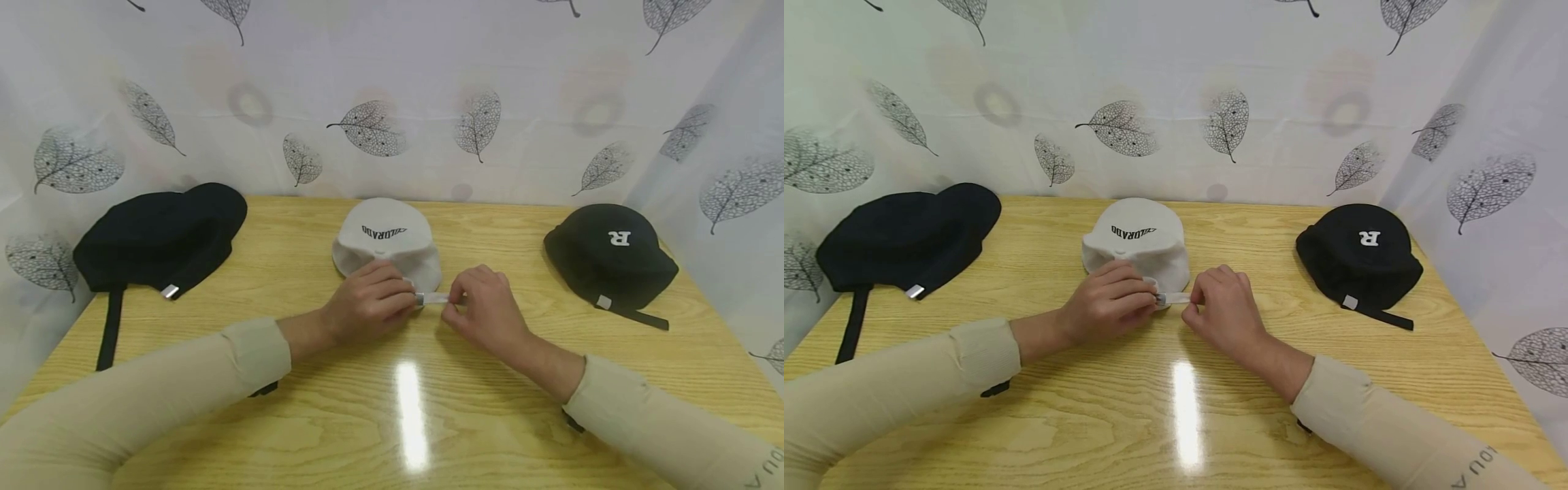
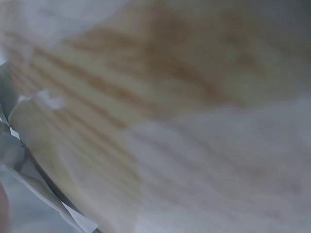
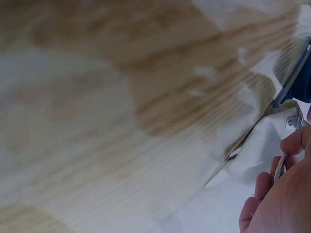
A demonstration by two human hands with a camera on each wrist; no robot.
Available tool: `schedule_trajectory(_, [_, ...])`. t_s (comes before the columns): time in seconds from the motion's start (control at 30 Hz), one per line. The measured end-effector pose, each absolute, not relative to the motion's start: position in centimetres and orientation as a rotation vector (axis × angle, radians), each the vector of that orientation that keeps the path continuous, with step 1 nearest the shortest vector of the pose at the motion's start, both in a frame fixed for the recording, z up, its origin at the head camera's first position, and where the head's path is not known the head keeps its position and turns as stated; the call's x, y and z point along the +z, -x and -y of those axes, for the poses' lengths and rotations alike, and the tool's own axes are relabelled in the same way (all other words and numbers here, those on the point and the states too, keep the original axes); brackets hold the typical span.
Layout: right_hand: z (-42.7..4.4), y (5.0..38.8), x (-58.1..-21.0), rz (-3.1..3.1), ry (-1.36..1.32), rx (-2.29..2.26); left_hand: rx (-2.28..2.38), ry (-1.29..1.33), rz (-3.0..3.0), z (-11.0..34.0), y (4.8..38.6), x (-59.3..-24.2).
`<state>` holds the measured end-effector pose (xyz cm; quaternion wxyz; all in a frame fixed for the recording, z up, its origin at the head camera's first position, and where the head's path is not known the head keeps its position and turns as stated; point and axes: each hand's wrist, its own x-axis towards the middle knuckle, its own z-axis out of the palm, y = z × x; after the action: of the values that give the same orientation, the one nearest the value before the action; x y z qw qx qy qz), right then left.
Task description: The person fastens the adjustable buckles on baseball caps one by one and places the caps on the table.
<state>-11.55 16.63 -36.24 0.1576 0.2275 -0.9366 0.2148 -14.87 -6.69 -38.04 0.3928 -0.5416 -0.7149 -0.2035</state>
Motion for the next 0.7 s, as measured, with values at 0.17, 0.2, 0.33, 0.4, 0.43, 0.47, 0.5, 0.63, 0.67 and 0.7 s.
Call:
schedule_trajectory(0.17, [-16.6,11.6,-36.3,2.695,-0.653,0.629,-0.477,1.344,1.797,7.0,14.8,-38.0])
schedule_trajectory(0.2, [-16.6,11.6,-36.3,2.695,-0.653,0.627,-0.465,1.330,1.802,7.1,14.8,-38.0])
schedule_trajectory(0.33, [-16.5,11.6,-36.3,2.688,-0.652,0.615,-0.429,1.285,1.870,7.3,14.7,-38.0])
schedule_trajectory(0.4, [-16.6,11.6,-36.3,2.683,-0.653,0.615,-0.425,1.273,1.930,7.4,14.7,-38.0])
schedule_trajectory(0.43, [-16.6,11.6,-36.3,2.682,-0.655,0.617,-0.423,1.264,1.962,7.4,14.7,-38.0])
schedule_trajectory(0.47, [-16.6,11.6,-36.4,2.683,-0.657,0.620,-0.422,1.254,1.995,7.5,14.7,-38.0])
schedule_trajectory(0.5, [-16.6,11.6,-36.4,2.685,-0.660,0.621,-0.422,1.245,2.027,7.6,14.7,-38.0])
schedule_trajectory(0.63, [-16.7,11.6,-36.3,2.703,-0.663,0.630,-0.400,1.215,2.120,7.7,14.8,-38.2])
schedule_trajectory(0.67, [-16.7,11.6,-36.3,2.707,-0.662,0.628,-0.396,1.213,2.134,7.7,14.8,-38.2])
schedule_trajectory(0.7, [-16.8,11.7,-36.3,2.710,-0.660,0.627,-0.391,1.209,2.143,7.8,14.8,-38.3])
